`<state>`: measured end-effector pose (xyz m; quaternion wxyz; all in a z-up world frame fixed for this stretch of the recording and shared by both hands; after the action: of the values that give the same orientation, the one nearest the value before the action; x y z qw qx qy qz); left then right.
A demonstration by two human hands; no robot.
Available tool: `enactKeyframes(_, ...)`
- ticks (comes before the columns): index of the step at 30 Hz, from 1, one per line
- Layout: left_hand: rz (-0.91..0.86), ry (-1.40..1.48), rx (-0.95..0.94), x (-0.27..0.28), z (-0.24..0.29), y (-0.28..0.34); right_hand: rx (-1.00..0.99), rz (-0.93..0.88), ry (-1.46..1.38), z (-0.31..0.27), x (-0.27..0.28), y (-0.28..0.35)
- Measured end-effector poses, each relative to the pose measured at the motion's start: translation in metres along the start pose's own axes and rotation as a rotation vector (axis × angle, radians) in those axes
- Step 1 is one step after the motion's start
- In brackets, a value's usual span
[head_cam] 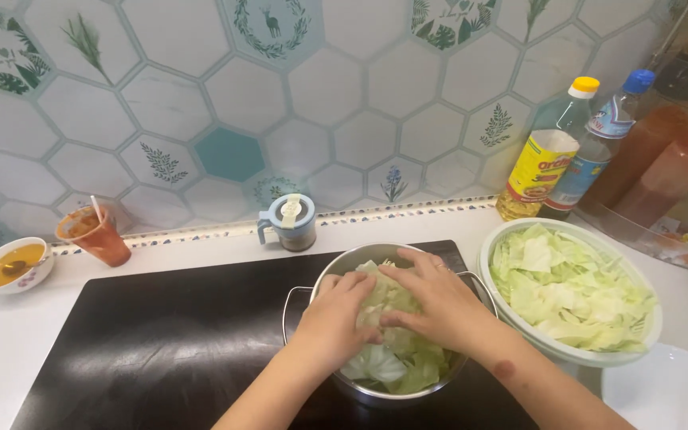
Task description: Transfer chopped cabbage from a bowl into a pot of water on the stove and stir with chopsticks.
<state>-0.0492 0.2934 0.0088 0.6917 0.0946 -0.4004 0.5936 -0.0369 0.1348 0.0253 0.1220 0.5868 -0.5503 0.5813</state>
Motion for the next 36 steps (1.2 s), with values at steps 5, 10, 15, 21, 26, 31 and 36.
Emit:
enactKeyframes(5,-0.109,-0.3,0.052,-0.037,-0.028,-0.006,0.021,-0.183,-0.034,0.021,-0.053,0.025)
enactKeyframes(10,-0.261,-0.364,0.111,-0.058,-0.037,-0.013,-0.087,-0.293,-0.065,0.032,-0.064,0.032)
enactKeyframes(15,-0.388,-0.634,-0.015,-0.029,0.05,-0.054,0.015,-0.071,-0.179,0.051,0.033,0.014)
enactKeyframes(21,-0.15,-0.256,-0.311,-0.12,0.124,-0.099,-0.616,-0.124,0.156,0.2,0.137,0.094)
enactKeyframes(26,-0.417,-0.377,-0.273,-0.256,0.119,-0.12,-0.718,-0.456,0.094,0.246,0.102,0.147)
enactKeyframes(31,-0.65,-0.604,-0.238,-0.306,0.109,-0.131,-0.624,-0.404,-0.015,0.283,0.077,0.149)
enactKeyframes(36,-0.86,-0.384,0.009,-0.32,0.101,-0.134,-0.614,-0.258,-0.173,0.305,0.085,0.121)
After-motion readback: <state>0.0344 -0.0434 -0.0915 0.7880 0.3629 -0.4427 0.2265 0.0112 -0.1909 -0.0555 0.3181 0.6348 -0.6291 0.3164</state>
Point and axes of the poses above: each hand's wrist, its own y-axis away from the middle knuckle, its own x-axis out of the back of the hand, z = x × y, the point moved 6 cm from there along -y, towards the middle knuckle, and after that the axes turned 11 degrees about z, right-handed, at the moved point
